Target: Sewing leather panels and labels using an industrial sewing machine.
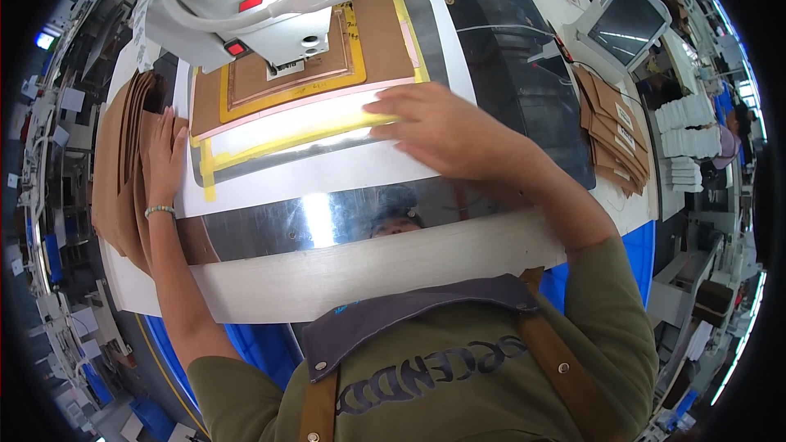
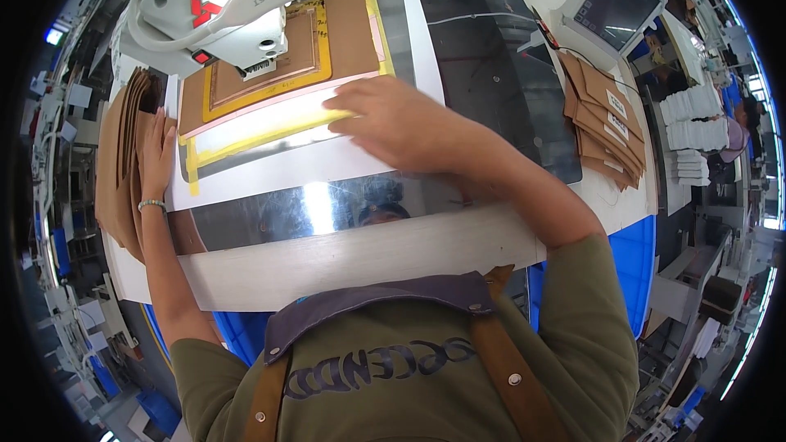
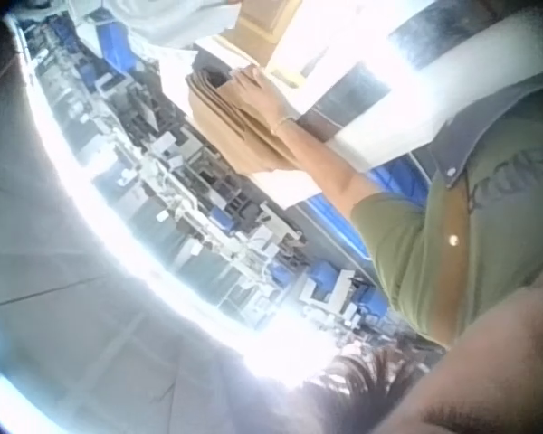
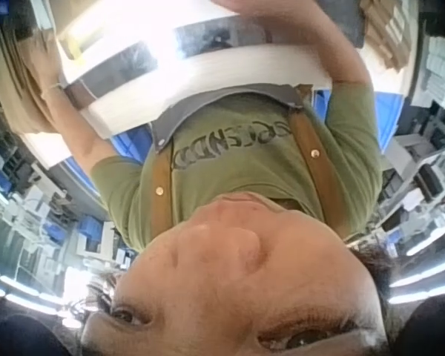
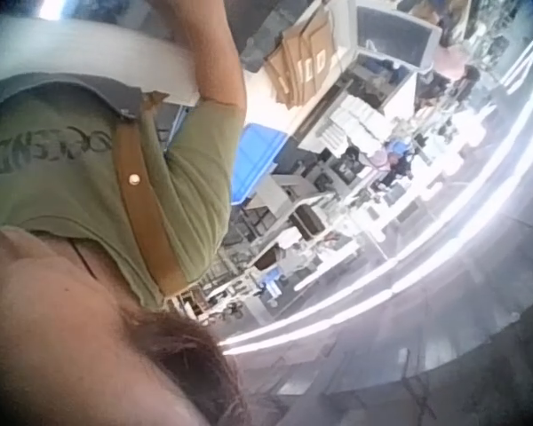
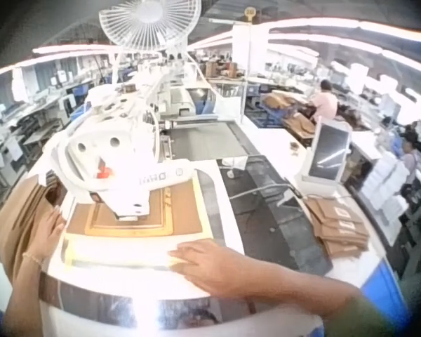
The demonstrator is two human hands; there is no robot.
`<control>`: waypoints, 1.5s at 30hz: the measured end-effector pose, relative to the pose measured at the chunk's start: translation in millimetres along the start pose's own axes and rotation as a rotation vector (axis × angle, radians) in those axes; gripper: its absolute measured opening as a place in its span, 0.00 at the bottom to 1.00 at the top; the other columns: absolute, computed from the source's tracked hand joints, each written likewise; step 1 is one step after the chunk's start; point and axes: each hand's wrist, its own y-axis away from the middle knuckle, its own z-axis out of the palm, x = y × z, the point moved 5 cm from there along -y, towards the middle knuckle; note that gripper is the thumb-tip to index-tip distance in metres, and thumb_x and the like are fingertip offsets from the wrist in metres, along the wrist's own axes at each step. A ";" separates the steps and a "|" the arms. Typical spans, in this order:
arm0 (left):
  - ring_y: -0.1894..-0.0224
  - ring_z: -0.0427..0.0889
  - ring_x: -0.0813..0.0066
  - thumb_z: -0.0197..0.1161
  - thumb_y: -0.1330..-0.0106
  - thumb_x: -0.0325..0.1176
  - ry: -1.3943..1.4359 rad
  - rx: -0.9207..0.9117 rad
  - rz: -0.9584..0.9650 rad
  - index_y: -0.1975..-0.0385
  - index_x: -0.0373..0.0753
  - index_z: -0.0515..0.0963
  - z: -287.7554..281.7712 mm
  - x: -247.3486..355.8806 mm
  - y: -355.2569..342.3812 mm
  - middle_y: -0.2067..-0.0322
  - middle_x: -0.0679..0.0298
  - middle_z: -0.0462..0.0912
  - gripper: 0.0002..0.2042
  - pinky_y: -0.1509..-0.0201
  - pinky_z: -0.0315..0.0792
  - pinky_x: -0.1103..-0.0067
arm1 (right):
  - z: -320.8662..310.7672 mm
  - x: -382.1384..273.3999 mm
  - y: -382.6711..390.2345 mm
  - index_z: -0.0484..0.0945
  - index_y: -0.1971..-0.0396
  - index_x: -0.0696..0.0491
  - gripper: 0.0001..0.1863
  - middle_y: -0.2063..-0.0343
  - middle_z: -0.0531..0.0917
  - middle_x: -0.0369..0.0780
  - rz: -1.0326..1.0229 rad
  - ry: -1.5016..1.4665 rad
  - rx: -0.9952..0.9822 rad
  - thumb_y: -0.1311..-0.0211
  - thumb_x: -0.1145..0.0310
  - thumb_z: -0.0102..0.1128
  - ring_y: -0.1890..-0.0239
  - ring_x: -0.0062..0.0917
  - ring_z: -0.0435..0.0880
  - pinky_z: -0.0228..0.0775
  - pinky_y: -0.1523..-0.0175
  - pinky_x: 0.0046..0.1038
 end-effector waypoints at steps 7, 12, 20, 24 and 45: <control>0.19 0.62 0.50 0.51 0.16 0.44 -0.169 -0.036 0.042 0.25 0.32 0.70 -7.8 -6.8 4.1 0.23 0.51 0.69 0.27 0.14 0.53 0.63 | 39.6 -9.4 -35.1 0.81 0.34 0.54 0.22 0.27 0.74 0.52 -0.038 0.094 0.022 0.26 0.74 0.58 0.22 0.46 0.68 0.58 0.18 0.45; 0.22 0.65 0.44 0.53 0.17 0.45 -0.170 0.029 0.118 0.27 0.33 0.72 9.1 42.1 -33.8 0.26 0.48 0.73 0.27 0.17 0.56 0.57 | 49.5 5.0 -23.0 0.81 0.36 0.58 0.21 0.29 0.75 0.53 -0.023 0.207 0.027 0.27 0.74 0.58 0.23 0.45 0.69 0.59 0.19 0.44; 0.35 0.77 0.43 0.65 0.29 0.39 -0.068 -0.075 0.058 0.41 0.36 0.82 87.8 134.8 -92.9 0.41 0.49 0.84 0.20 0.30 0.66 0.53 | 46.5 7.8 -26.6 0.84 0.46 0.59 0.17 0.39 0.84 0.51 0.043 0.257 -0.060 0.33 0.74 0.61 0.34 0.41 0.81 0.73 0.31 0.39; 0.38 0.79 0.44 0.68 0.33 0.36 -0.003 0.216 0.193 0.43 0.37 0.83 99.9 159.8 -89.7 0.45 0.49 0.86 0.19 0.32 0.65 0.55 | 43.5 9.9 -24.3 0.84 0.48 0.59 0.16 0.40 0.85 0.50 0.060 0.265 -0.041 0.34 0.72 0.62 0.36 0.39 0.83 0.76 0.36 0.37; 0.56 0.91 0.62 0.62 0.21 0.34 0.150 0.740 -0.186 0.51 0.35 0.84 -26.9 95.9 -39.9 0.59 0.53 0.91 0.10 0.50 0.81 0.70 | 38.8 12.4 -26.0 0.84 0.45 0.57 0.17 0.41 0.85 0.50 0.076 0.182 -0.004 0.32 0.71 0.61 0.38 0.42 0.82 0.73 0.33 0.43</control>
